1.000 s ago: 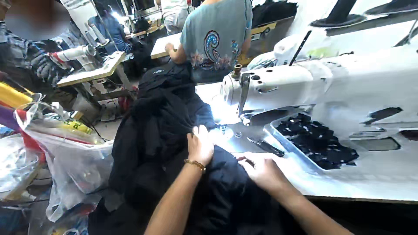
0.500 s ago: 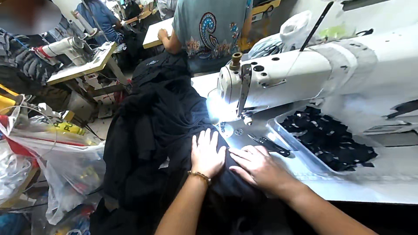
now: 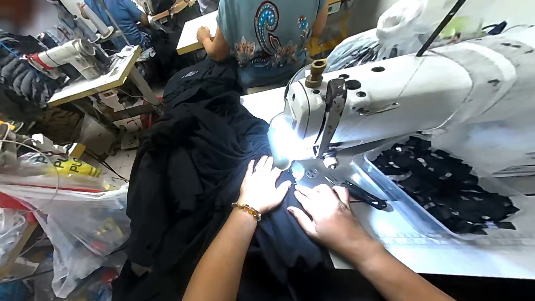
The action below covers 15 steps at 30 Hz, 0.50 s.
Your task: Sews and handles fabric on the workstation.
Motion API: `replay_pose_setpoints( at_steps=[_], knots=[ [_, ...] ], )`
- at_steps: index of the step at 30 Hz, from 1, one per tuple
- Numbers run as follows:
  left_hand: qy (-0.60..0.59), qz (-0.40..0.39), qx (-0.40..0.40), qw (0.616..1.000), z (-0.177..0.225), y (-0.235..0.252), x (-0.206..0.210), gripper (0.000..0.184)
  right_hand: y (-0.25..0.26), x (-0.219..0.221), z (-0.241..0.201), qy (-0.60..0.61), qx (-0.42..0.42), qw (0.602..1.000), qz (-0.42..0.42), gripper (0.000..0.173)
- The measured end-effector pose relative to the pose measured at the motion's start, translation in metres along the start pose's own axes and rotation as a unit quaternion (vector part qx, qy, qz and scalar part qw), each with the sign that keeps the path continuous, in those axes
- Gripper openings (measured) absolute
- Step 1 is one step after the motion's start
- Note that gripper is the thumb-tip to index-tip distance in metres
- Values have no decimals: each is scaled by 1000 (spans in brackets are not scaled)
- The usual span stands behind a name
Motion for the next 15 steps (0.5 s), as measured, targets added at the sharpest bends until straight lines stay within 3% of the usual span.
replay_pose_setpoints(
  at_steps=[11,15],
  knots=[
    [6,26,7,1000,-3,1,1,60,2,0,-8,-16,20,1000,-13,48],
    [38,104,43,993,0,-5,-1,61,2,-4,-19,24,95,993,-63,41]
  ],
)
Point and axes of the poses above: each hand's wrist, its own y-axis towards the middle knuckle, its own x-axis out of the palm, z = x × y, the point moved 6 cm from there along y, towards the middle knuckle, and after that the axes turned 9 degrees about -z, right-handed, at the moved point
